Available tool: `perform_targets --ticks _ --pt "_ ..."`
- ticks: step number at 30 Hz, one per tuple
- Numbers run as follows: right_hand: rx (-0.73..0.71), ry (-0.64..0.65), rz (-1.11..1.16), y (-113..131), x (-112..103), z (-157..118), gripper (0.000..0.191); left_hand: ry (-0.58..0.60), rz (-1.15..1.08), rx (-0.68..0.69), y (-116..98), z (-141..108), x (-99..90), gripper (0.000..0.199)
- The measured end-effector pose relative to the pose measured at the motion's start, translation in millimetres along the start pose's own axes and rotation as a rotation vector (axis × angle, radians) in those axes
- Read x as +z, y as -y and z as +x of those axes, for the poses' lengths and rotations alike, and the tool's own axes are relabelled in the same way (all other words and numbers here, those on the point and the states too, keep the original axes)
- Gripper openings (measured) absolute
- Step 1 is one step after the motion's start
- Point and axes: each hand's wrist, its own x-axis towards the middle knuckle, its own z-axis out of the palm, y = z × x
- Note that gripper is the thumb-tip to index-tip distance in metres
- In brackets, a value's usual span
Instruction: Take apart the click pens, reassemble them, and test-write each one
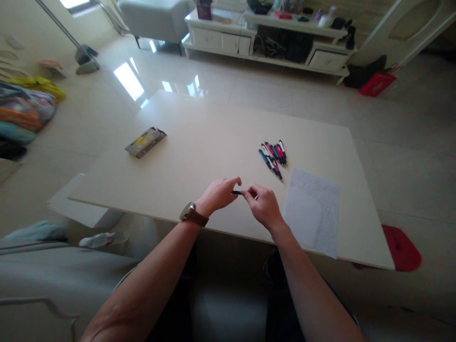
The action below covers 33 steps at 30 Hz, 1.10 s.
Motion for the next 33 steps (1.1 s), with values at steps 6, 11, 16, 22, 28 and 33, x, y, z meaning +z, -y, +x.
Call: perform_targets --ticks 6,11,16,22,28,33 --pt "0.021 0.006 0.017 -1.8 -0.1 0.1 0.025 0.008 -0.006 0.014 1.0 0.2 0.8 0.028" --pt "0.013 0.037 -0.04 -0.5 -0.9 0.2 0.039 0.003 -0.017 0.019 0.8 0.5 1.2 0.029" --pt "0.032 0.011 0.011 -0.7 -2.2 -0.2 0.028 0.017 -0.021 0.026 0.1 0.8 0.5 0.025" --pt "0.025 0.058 -0.109 -1.4 -1.0 -0.5 0.043 0.013 -0.023 0.035 0.9 0.7 2.7 0.027" --pt "0.002 0.04 -0.036 -0.4 -0.6 -0.4 0.017 0.006 -0.023 0.021 2.4 0.8 3.9 0.025" --pt "0.019 0.07 -0.236 0.6 0.1 -1.6 0.037 0.01 -0.029 0.034 4.0 1.2 5.7 0.023"
